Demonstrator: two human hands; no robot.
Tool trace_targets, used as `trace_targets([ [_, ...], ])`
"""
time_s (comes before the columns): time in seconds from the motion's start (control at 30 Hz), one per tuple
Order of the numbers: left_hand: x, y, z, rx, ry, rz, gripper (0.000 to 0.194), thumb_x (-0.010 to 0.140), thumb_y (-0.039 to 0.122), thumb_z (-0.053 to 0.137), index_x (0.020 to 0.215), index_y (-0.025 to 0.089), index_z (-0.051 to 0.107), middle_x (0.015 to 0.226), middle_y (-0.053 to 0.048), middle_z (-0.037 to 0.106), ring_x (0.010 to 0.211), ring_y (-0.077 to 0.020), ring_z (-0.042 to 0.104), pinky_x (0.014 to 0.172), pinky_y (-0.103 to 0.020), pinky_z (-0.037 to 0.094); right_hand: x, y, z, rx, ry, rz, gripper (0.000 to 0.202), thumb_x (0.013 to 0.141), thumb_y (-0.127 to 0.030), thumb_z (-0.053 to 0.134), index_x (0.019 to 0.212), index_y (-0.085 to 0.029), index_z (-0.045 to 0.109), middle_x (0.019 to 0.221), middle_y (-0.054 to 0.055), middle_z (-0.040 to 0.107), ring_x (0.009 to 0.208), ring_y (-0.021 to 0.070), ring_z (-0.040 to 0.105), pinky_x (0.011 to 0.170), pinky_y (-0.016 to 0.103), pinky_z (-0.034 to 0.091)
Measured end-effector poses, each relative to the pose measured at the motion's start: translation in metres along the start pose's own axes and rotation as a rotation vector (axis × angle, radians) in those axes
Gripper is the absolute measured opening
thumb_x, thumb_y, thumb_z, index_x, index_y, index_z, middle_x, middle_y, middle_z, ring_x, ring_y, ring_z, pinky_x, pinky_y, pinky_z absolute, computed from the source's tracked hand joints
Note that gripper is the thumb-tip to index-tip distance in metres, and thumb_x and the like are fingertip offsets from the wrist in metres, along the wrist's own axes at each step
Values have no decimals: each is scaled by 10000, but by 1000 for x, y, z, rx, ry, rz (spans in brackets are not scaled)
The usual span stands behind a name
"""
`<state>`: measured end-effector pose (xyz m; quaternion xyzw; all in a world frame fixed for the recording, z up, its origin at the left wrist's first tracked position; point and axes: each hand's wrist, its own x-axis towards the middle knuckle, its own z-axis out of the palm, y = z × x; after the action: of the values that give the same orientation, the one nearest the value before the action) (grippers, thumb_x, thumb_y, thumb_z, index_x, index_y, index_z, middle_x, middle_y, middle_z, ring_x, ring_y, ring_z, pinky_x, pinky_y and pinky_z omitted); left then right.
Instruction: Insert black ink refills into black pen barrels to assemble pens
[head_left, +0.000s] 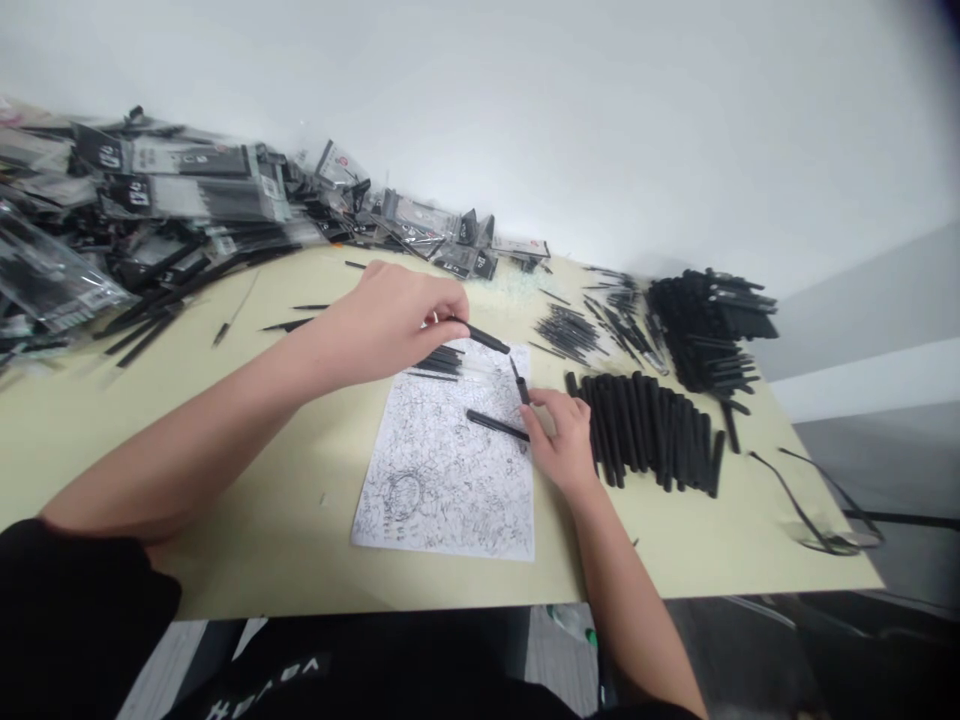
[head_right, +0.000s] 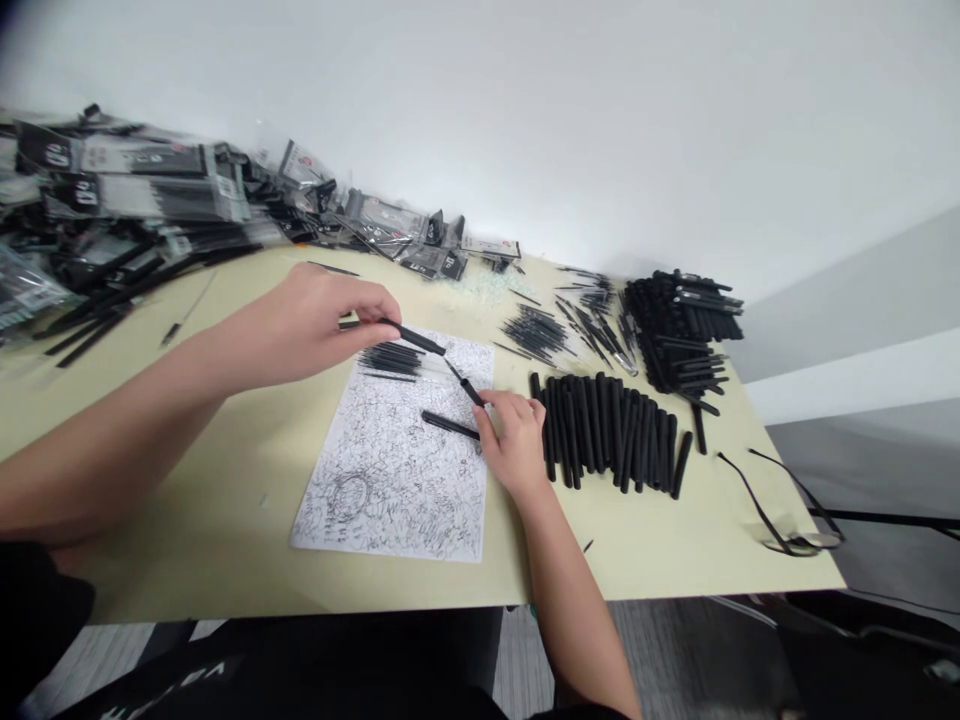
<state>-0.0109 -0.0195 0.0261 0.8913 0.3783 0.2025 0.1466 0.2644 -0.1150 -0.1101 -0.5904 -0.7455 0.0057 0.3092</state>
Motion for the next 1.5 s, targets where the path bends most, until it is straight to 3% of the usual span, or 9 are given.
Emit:
trace_targets([
  [0.23,-1,-1,-3,0,-53,-1,285,921,367,474,938,208,709,866,-11,732,816,-166,648,871,-307,414,0,-1,-1,15,-14,13,175,965,-346,526,1037,-236,641,968,49,745,904,221,681,891,398,361],
  [0.97,-1,-3,-3,14,-46,-14,263,921,366,485,972,215,694,910,-12,729,861,-175,655,949,-344,395,1,-2,-1,28,-66,25,187,976,-347,510,1053,-231,634,967,53,744,871,215,685,887,399,355],
  [1.5,-1,1,5,-57,-70,28,238,917,364,531,930,201,704,889,-21,745,841,-162,660,839,-293,420,2,-3,-4,52,27,-44,164,957,-370,575,1005,-248,672,940,37,740,879,210,689,873,397,413],
])
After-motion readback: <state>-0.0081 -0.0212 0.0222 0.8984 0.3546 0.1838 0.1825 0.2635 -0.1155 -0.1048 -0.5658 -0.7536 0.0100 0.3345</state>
